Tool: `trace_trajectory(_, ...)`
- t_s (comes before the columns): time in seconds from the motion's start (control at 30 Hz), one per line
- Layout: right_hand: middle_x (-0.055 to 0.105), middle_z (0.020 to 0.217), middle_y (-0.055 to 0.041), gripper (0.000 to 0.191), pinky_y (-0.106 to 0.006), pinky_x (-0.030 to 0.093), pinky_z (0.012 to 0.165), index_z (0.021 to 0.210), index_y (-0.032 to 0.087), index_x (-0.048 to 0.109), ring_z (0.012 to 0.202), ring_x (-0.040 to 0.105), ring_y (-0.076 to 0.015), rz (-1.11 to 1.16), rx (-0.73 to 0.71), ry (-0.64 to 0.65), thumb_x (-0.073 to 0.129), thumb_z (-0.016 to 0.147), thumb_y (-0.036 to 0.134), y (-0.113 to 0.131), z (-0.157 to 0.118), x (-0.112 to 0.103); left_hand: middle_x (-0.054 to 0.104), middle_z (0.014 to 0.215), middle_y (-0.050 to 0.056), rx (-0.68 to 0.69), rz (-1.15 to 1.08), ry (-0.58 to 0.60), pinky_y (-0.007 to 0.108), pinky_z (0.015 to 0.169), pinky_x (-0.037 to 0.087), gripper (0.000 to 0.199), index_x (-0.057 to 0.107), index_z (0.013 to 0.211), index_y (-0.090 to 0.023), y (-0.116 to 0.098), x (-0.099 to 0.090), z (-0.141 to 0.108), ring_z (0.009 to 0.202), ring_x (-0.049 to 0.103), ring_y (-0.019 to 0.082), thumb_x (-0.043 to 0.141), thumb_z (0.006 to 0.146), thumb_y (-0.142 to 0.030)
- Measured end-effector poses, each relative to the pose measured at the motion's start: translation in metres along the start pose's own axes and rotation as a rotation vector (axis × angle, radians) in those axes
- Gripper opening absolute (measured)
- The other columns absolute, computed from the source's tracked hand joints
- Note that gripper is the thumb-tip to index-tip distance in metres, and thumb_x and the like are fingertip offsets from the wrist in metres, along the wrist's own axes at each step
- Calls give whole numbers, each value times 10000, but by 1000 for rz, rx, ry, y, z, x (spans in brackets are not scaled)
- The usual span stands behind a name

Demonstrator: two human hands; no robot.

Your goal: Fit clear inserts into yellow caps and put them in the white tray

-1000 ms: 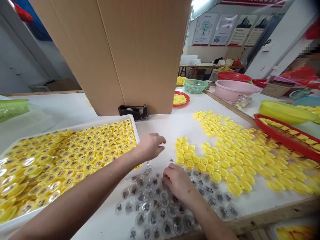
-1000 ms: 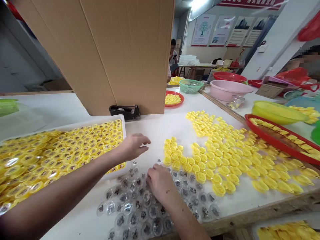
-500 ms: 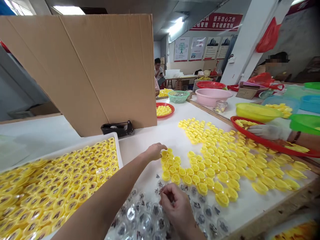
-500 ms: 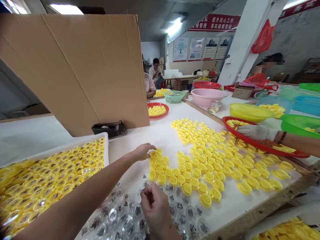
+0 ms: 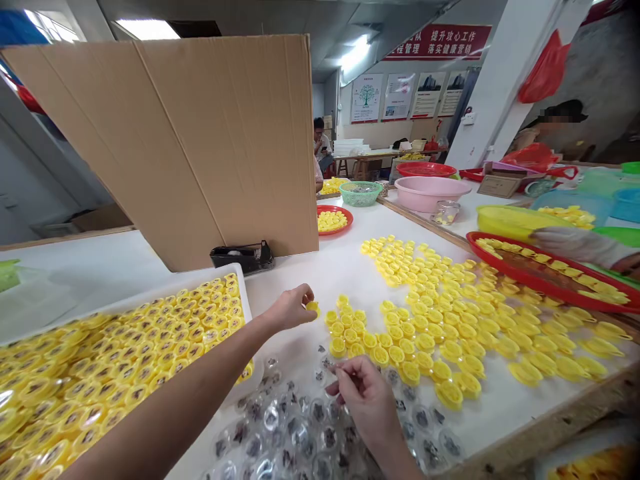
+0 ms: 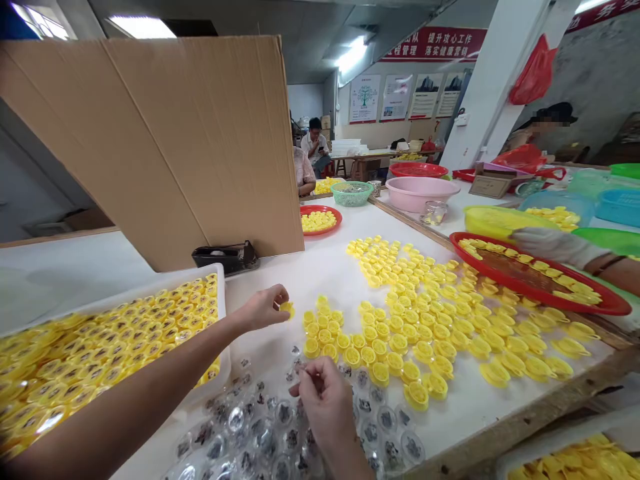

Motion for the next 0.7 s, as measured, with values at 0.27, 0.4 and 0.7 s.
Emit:
trace_trajectory(0.27, 655, 729, -34, 140, -255, 525, 584, 817, 199, 545, 664, 664, -182, -46, -57, -49, 574, 862, 328, 25, -10, -10, 583, 728, -5, -111, -658, 109, 224, 502, 412, 484, 596, 1019, -149, -22, 31, -112, 587, 531, 117, 709, 661, -454)
trace_trajectory(0.4, 637, 716, -12, 52, -233, 487, 566, 813, 204, 572, 620, 627, -152, -269, -238, -13, 573, 848, 242, 46, -25, -7, 526, 661, -54, -203, -1022, 123, 205, 440, 407, 575, 514, 1067, -168, -23, 61, -138, 545, 531, 111, 780, 610, -396)
trace_trajectory(0.7, 639, 871, -59, 174, -272, 510, 693, 985, 204, 562, 792, 621, -173, -499, -516, 213, 445, 893, 113, 79, -44, 14, 657, 898, 58, -316, -1529, 162, 291, 786, 487, 638, 535, 1236, -146, -21, 77, -168, 785, 634, 138, 776, 673, -324)
Point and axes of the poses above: each hand's wrist, its own z-axis towards the middle knuckle, its own x-axis out of the palm, y = z × x, the point moved 6 cm from there along z, towards the middle knuckle
